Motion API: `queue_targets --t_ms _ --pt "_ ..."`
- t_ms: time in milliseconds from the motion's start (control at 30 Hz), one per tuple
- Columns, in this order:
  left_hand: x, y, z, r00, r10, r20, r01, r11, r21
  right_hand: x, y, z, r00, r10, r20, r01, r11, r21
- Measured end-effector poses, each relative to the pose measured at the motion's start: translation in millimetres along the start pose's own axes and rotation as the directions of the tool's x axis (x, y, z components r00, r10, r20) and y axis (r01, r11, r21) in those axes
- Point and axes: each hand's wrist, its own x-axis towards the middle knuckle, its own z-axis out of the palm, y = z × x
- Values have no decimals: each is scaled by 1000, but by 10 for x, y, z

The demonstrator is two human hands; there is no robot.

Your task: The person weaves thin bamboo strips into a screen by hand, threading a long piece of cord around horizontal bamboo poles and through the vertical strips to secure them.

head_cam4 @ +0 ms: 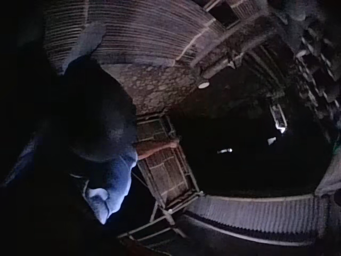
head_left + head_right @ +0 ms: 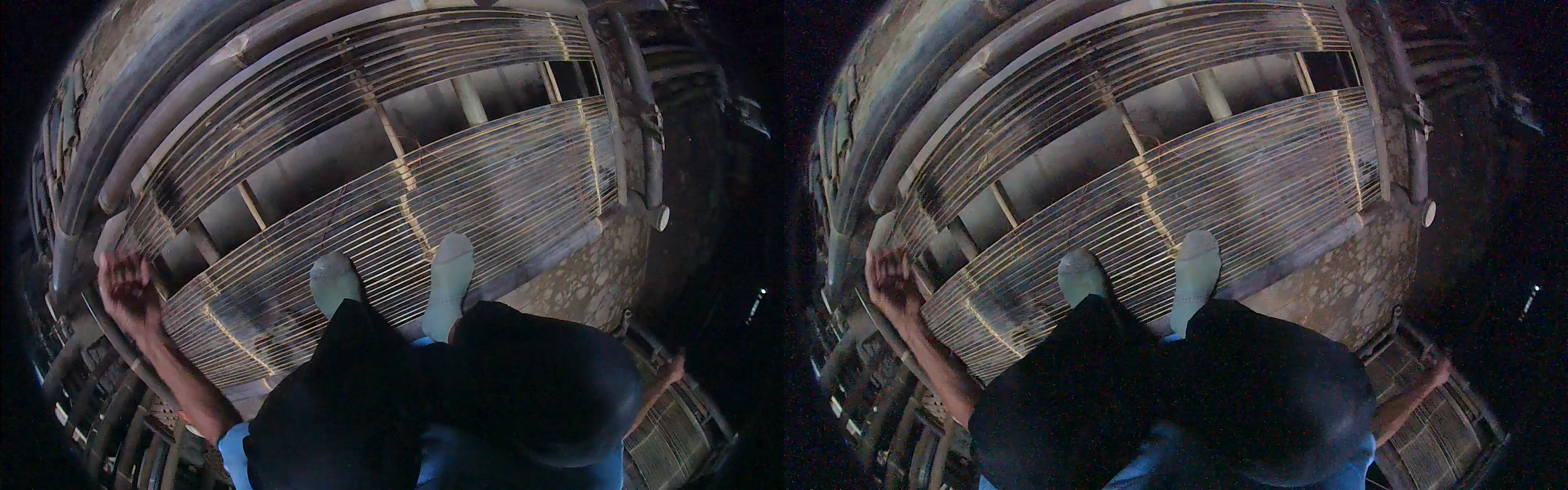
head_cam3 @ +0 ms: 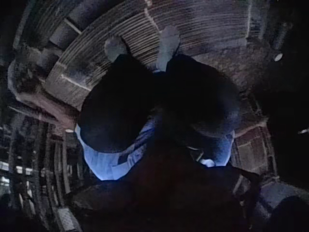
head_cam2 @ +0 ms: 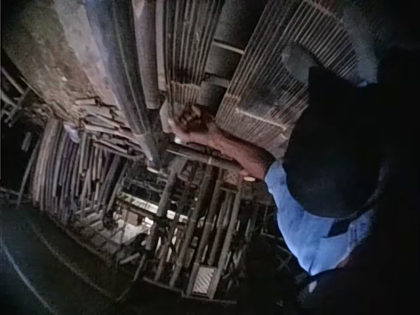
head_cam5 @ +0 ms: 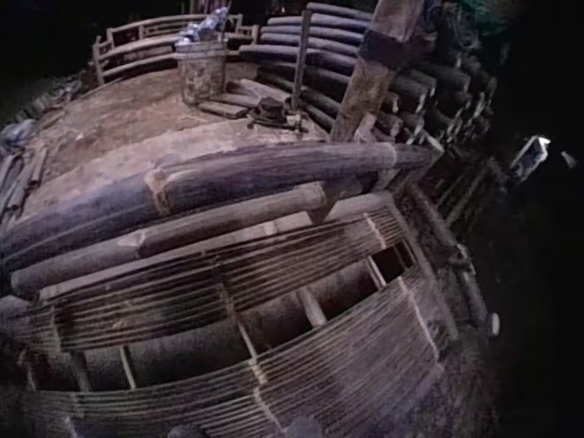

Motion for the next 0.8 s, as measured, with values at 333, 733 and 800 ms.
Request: queue_targets --t_ms 333,733,800 --pt "-9 147 -2468 819 508 268 -89 -347 933 -3069 -2362 4298 512 -629 585 788 615 -29" --pt "-753 -1892 1164 635 33 772 -707 -376 598 -5181 -3011 5290 34 -829 558 725 404 557" --pt "-657 -1772 1022 812 -214 543 -580 -200 790 -5236 -2961 5327 32 -873 486 754 341 562"
